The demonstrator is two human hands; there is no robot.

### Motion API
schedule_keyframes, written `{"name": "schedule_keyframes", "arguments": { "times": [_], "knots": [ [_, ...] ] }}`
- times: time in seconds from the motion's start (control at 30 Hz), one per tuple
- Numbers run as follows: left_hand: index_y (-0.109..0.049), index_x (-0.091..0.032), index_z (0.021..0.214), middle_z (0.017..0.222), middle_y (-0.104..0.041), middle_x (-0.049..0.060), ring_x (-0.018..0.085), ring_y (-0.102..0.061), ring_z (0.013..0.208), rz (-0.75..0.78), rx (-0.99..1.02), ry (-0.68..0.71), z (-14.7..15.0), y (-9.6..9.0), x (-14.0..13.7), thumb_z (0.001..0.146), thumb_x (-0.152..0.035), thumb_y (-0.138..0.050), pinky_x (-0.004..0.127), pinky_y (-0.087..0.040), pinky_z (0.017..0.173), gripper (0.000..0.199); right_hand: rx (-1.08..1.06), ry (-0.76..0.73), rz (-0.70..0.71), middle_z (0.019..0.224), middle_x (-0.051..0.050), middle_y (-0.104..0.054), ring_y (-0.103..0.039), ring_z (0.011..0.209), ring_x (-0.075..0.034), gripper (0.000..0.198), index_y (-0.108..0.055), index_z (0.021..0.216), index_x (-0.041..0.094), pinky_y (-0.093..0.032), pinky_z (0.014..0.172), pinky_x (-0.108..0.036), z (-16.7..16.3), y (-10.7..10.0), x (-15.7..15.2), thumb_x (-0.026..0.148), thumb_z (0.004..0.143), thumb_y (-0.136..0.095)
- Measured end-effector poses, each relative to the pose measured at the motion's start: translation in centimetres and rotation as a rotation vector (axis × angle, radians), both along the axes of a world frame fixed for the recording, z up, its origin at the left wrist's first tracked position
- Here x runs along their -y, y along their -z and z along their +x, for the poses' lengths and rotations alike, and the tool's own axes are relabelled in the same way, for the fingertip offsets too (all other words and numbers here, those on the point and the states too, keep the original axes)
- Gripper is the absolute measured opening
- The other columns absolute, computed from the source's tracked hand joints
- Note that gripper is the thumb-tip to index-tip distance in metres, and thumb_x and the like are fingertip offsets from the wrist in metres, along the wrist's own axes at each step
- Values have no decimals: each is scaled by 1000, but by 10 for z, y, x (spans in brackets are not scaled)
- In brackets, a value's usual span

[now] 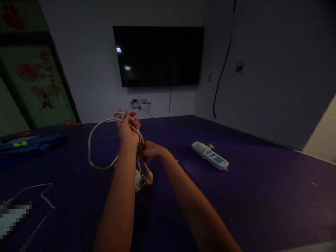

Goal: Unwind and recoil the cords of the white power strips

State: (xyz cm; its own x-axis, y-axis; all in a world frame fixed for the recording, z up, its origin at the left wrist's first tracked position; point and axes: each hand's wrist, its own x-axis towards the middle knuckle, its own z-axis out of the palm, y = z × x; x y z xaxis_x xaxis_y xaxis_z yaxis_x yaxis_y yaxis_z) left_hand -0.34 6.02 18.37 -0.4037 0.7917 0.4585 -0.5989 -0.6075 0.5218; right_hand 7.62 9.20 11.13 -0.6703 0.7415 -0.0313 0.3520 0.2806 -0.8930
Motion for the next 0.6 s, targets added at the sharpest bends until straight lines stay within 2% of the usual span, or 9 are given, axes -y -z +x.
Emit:
{"name": "schedule_keyframes", "arguments": {
  "times": [0.1,0.17,0.3,0.43,0.6],
  "knots": [
    [-51,-26,95,66,-61,-3,8,-54,46,-48,42,74,-5,-2,1,84,-24,-52,20,-41,48,11,24,24,-16,45,2,-59,-57,41,-10,13,-59,65,14,-50,44,-18,11,-5,-6,9,76,-55],
    [-53,-22,89,68,-62,-1,11,-61,56,-67,86,120,-8,-3,2,84,-25,-52,23,-49,58,6,26,48,-17,45,2,-59,-58,41,-10,13,-60,65,13,-50,43,-17,23,-8,-11,10,76,-55],
    [-56,-16,82,69,-64,3,15,-66,73,-36,215,198,-19,-3,3,87,-27,-49,28,-53,74,13,0,89,-29,51,1,-63,-60,45,-10,10,-63,73,13,-50,43,-17,53,-12,-18,10,77,-55],
    [-55,-13,84,69,-65,5,15,-66,75,-58,312,259,-34,1,-1,89,-32,-45,26,-54,71,22,-15,112,-36,58,-1,-66,-61,47,-10,9,-65,74,14,-50,43,-19,79,-14,-21,9,76,-58],
    [-51,-13,87,64,-62,3,13,-64,61,-136,376,292,-46,7,-6,90,-40,-40,29,-55,65,29,-47,151,5,59,-1,-66,-58,46,-9,10,-66,72,14,-47,43,-17,90,-15,-23,6,73,-59]
  ]
}}
